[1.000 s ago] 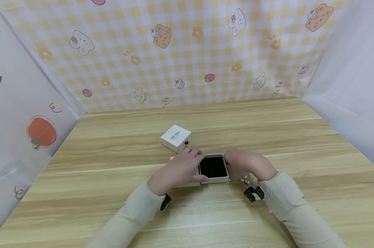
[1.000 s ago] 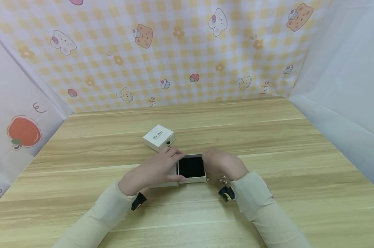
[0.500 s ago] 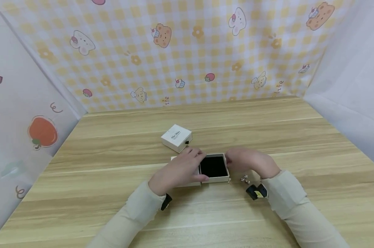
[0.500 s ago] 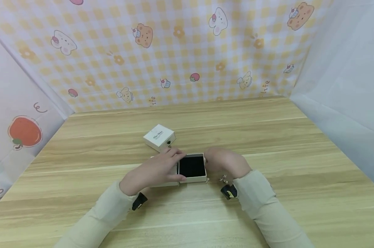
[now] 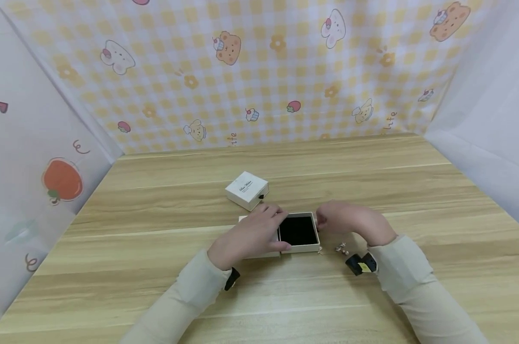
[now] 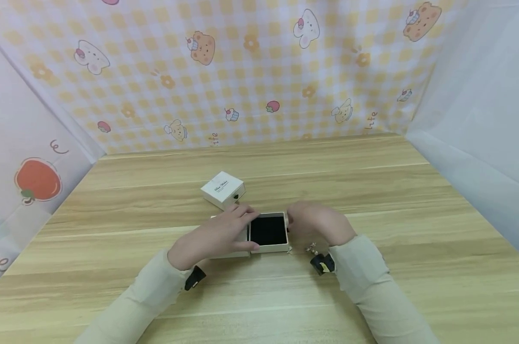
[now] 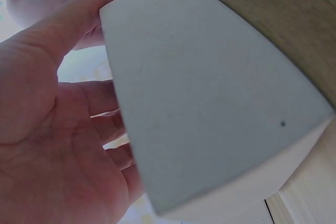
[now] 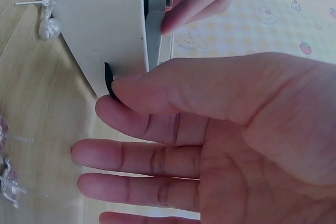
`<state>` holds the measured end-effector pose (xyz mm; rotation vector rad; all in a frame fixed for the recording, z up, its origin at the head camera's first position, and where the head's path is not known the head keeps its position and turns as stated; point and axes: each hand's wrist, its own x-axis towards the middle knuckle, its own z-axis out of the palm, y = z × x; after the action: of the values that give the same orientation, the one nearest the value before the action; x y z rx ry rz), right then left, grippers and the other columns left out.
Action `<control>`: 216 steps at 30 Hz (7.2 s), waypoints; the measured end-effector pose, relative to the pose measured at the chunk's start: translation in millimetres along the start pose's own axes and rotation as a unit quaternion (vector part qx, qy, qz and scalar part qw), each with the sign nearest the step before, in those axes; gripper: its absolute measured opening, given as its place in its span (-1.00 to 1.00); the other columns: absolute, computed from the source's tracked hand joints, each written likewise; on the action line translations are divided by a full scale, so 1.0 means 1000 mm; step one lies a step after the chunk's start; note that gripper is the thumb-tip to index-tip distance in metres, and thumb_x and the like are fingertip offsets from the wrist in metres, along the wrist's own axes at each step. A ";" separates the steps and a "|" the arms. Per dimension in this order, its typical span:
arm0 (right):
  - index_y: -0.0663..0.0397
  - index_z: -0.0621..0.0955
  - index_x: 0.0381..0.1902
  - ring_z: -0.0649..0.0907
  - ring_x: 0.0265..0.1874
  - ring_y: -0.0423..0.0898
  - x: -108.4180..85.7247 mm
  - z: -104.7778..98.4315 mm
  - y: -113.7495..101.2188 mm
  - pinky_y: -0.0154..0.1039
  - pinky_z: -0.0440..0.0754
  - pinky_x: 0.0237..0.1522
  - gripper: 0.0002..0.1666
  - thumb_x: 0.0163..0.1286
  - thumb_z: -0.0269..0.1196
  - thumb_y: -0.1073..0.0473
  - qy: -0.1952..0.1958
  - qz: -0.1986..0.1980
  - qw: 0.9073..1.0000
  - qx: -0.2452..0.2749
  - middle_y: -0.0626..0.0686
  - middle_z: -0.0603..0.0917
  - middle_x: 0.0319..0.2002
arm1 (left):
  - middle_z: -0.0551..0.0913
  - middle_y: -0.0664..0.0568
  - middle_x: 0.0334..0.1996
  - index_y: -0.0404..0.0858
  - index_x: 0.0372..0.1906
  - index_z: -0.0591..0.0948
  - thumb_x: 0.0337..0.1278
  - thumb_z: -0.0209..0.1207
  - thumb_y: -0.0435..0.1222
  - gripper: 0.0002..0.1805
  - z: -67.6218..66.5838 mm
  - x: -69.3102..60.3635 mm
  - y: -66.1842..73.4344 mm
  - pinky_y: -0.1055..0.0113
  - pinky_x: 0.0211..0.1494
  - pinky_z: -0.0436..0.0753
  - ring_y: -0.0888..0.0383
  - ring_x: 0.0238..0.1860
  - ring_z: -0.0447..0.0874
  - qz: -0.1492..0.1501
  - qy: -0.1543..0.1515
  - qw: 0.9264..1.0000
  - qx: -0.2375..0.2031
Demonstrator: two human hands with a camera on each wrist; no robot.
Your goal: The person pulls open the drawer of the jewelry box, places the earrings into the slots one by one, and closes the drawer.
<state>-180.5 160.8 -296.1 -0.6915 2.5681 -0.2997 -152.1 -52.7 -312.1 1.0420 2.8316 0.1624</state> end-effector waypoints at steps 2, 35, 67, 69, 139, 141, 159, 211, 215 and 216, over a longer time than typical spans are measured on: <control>0.22 0.58 -0.35 0.55 -0.39 -0.13 -0.001 0.000 0.000 -0.22 0.55 -0.27 -0.86 0.31 0.11 0.25 0.001 -0.001 1.000 0.003 0.01 0.61 -0.38 | 0.41 -0.06 0.20 -0.27 0.29 0.36 0.08 0.15 0.13 -0.23 0.000 0.000 0.000 0.19 0.31 0.31 -0.02 0.24 0.29 0.000 -0.001 1.000 0.000; 0.18 0.58 -0.37 0.55 -0.40 -0.13 -0.024 -0.013 0.010 -0.21 0.53 -0.33 -0.91 0.21 0.23 0.24 0.018 0.006 1.000 -0.024 -0.02 0.60 -0.40 | 0.41 -0.03 0.20 -0.26 0.29 0.36 0.08 0.14 0.14 -0.23 0.000 -0.001 0.000 0.21 0.34 0.27 0.00 0.25 0.30 0.003 0.001 1.000 0.013; 0.06 0.41 -0.67 0.37 -0.59 -0.14 -0.024 0.006 0.000 -0.28 0.41 -0.49 -0.75 0.08 0.25 0.30 -0.013 0.112 0.990 -0.087 -0.05 0.37 -0.62 | 0.38 -0.05 0.24 -0.25 0.30 0.35 0.08 0.14 0.15 -0.22 0.000 -0.002 0.001 0.17 0.32 0.31 -0.03 0.28 0.26 -0.007 -0.001 1.000 -0.004; 0.06 0.40 -0.68 0.36 -0.59 -0.14 -0.024 0.006 0.000 -0.28 0.39 -0.49 -0.74 0.08 0.26 0.29 -0.013 0.111 0.990 -0.089 -0.06 0.35 -0.63 | 0.38 -0.05 0.24 -0.25 0.30 0.35 0.08 0.14 0.15 -0.22 0.000 -0.002 0.001 0.17 0.31 0.32 -0.03 0.28 0.26 -0.006 -0.001 1.000 -0.006; 0.06 0.62 -0.55 0.51 -0.40 -0.15 -0.014 0.003 0.000 -0.27 0.51 -0.35 -0.85 0.21 0.28 0.23 0.268 -0.102 0.953 -0.102 -0.04 0.56 -0.38 | 0.41 -0.01 0.22 -0.18 0.28 0.40 0.17 0.11 0.08 -0.35 -0.009 -0.002 -0.002 0.17 0.32 0.29 0.02 0.24 0.30 -0.011 0.022 0.999 -0.036; 0.06 0.63 -0.54 0.52 -0.37 -0.14 -0.013 0.004 -0.001 -0.27 0.52 -0.33 -0.86 0.22 0.28 0.23 0.269 -0.107 0.952 -0.097 -0.04 0.57 -0.36 | 0.42 -0.01 0.21 -0.17 0.26 0.41 0.17 0.11 0.07 -0.37 -0.009 -0.002 -0.003 0.18 0.30 0.30 0.02 0.22 0.32 -0.010 0.030 0.999 -0.040; 0.11 0.61 -0.49 0.57 -0.19 -0.05 -0.005 0.010 -0.009 -0.22 0.58 -0.20 -0.89 0.24 0.25 0.28 0.299 -0.177 0.937 -0.036 0.08 0.59 -0.20 | 0.53 0.04 0.05 -0.15 0.07 0.55 0.20 0.15 -0.10 -0.62 -0.006 0.003 -0.006 0.18 0.19 0.41 0.04 0.10 0.44 0.003 0.123 0.990 -0.076; 0.11 0.58 -0.41 0.53 -0.12 -0.04 0.001 0.017 -0.014 -0.18 0.56 -0.15 -0.96 0.22 0.24 0.33 0.340 -0.250 0.907 0.008 0.10 0.56 -0.15 | 0.50 0.07 -0.11 -0.18 -0.34 0.61 0.17 0.18 -0.28 -0.94 0.000 0.012 -0.015 0.13 0.09 0.45 0.13 -0.01 0.44 -0.009 0.132 0.919 -0.371; 0.12 0.60 -0.36 0.53 -0.11 -0.04 0.001 0.017 -0.013 -0.16 0.56 -0.13 -0.96 0.23 0.24 0.34 0.343 -0.257 0.903 0.002 0.08 0.55 -0.15 | 0.49 0.04 -0.10 -0.19 -0.35 0.60 0.17 0.18 -0.29 -0.95 -0.002 0.010 -0.014 0.08 0.11 0.44 0.11 0.02 0.42 -0.005 0.139 0.926 -0.352; 0.12 0.61 -0.35 0.53 -0.10 -0.03 0.001 0.016 -0.013 -0.15 0.56 -0.12 -0.95 0.23 0.23 0.35 0.344 -0.258 0.903 0.001 0.09 0.56 -0.14 | 0.49 0.03 -0.10 -0.19 -0.36 0.60 0.17 0.18 -0.29 -0.95 -0.002 0.010 -0.014 0.08 0.11 0.43 0.10 0.03 0.41 -0.002 0.140 0.928 -0.345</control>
<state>-167.7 147.7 -306.6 -1.4877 2.9659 -0.8469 -168.6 -56.9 -312.9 0.8834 2.6256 1.2867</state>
